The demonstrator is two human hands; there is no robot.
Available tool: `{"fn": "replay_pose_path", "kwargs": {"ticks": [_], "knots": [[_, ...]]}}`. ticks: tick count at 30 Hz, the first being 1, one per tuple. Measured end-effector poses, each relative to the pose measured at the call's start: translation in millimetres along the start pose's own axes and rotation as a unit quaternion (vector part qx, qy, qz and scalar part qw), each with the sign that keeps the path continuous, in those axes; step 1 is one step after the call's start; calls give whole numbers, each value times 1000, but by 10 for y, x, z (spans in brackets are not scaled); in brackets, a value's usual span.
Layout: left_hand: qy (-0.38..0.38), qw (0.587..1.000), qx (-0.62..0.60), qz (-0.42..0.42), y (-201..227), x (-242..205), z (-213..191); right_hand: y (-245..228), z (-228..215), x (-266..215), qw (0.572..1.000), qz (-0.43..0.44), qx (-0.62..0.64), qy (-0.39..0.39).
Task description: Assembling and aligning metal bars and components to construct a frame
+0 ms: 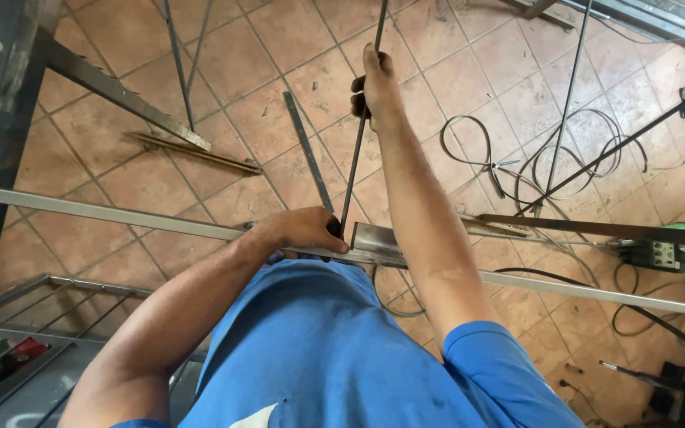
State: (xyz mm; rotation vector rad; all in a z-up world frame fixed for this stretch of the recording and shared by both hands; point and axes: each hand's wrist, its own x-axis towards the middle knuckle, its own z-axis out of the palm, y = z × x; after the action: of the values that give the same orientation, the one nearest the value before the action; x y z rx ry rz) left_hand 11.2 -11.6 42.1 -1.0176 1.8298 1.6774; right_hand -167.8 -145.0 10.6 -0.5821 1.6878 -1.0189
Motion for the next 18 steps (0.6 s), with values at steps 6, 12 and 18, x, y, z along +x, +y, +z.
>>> {"fn": "replay_pose_path", "kwargs": {"ticks": [6, 12, 18], "knots": [[-1, 999, 31, -33, -10, -10, -24, 16, -331, -475, 992, 27, -76, -100], [12, 992, -122, 11, -281, 246, -6, 519, -844, -631, 979, -98, -153, -90], [105, 991, -79, 26, -300, 88, 88, 887, -1319, -1585, 977, -204, 39, -50]]}}
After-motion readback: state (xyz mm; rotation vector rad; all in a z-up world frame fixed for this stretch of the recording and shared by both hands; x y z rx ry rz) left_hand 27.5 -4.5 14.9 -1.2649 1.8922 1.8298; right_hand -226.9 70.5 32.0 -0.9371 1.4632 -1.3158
